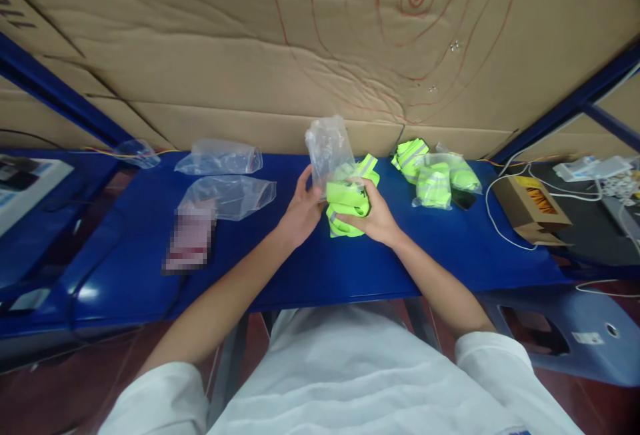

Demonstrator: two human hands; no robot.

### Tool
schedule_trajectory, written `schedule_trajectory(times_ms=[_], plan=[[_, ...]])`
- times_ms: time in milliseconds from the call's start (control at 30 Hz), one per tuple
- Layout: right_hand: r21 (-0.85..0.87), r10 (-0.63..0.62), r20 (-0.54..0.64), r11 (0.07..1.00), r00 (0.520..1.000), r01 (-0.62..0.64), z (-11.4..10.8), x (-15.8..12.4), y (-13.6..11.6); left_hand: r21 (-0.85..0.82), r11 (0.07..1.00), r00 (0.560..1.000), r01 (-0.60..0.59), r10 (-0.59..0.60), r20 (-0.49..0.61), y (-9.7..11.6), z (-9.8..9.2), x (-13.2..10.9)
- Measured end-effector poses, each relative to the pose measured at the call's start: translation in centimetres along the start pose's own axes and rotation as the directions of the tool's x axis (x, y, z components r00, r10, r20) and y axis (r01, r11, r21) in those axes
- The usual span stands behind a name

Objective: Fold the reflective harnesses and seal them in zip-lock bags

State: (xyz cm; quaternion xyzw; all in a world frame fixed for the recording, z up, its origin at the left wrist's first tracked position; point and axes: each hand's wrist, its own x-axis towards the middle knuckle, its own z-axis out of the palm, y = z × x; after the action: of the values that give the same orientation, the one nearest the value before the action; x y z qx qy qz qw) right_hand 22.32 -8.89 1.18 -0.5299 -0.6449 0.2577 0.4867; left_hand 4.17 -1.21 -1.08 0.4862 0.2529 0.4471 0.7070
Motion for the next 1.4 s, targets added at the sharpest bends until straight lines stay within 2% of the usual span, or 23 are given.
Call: schedule_trajectory(times_ms=[67,200,267,467,567,733,833,1033,1233,1400], plan=[[-0.034,-0.012,0.008,0.999,1.000,0.013,-0.1,0.1,0.0,-0.101,0.992,0.997,0.071,-0.067,0.050,0.2,0.3,-0.2],[-0.123,-0.078,-0.006,0.989,0.997,0.077,-0.2,0.2,0.0,-0.195,0.975,0.993,0.106,-0.113,-0.027,0.2,0.6,-0.2],[-0.129,-0.105,-0.025,0.986,0.994,0.101,-0.1,0.1,0.1,-0.213,0.971,0.993,0.109,-0.117,-0.022,0.3,0.3,0.0],[-0.092,-0.003,0.010,0.996,1.000,0.004,0.5,-0.1,0.1,-0.209,0.967,0.989,0.147,-0.142,0.041,0.2,-0.1,0.1],[-0.051,0.059,-0.020,0.997,0.998,-0.060,1.0,-0.1,0.2,-0.152,0.984,0.995,0.097,-0.096,0.014,0.1,0.4,-0.1],[0.027,0.241,-0.142,0.970,0.960,-0.240,1.8,0.0,0.6,0.040,0.996,0.994,-0.081,0.083,-0.067,0.2,0.7,-0.3],[0.036,0.303,-0.164,0.953,0.939,-0.301,2.0,0.0,0.7,0.087,0.991,0.993,-0.102,0.106,-0.045,0.0,0.6,-0.4],[-0.020,0.224,-0.159,0.973,0.961,-0.230,2.0,-0.3,1.4,0.162,0.986,0.999,-0.040,0.041,-0.002,-1.1,1.1,-0.9],[0.013,0.174,-0.237,0.984,0.956,-0.176,2.7,-0.4,2.9,0.095,0.995,0.999,0.039,-0.040,0.010,-1.6,1.4,-1.1],[-0.047,0.109,-0.158,0.992,0.981,-0.118,2.6,-0.8,2.7,0.099,0.984,0.989,0.146,-0.147,0.010,-1.6,1.4,-1.3]])
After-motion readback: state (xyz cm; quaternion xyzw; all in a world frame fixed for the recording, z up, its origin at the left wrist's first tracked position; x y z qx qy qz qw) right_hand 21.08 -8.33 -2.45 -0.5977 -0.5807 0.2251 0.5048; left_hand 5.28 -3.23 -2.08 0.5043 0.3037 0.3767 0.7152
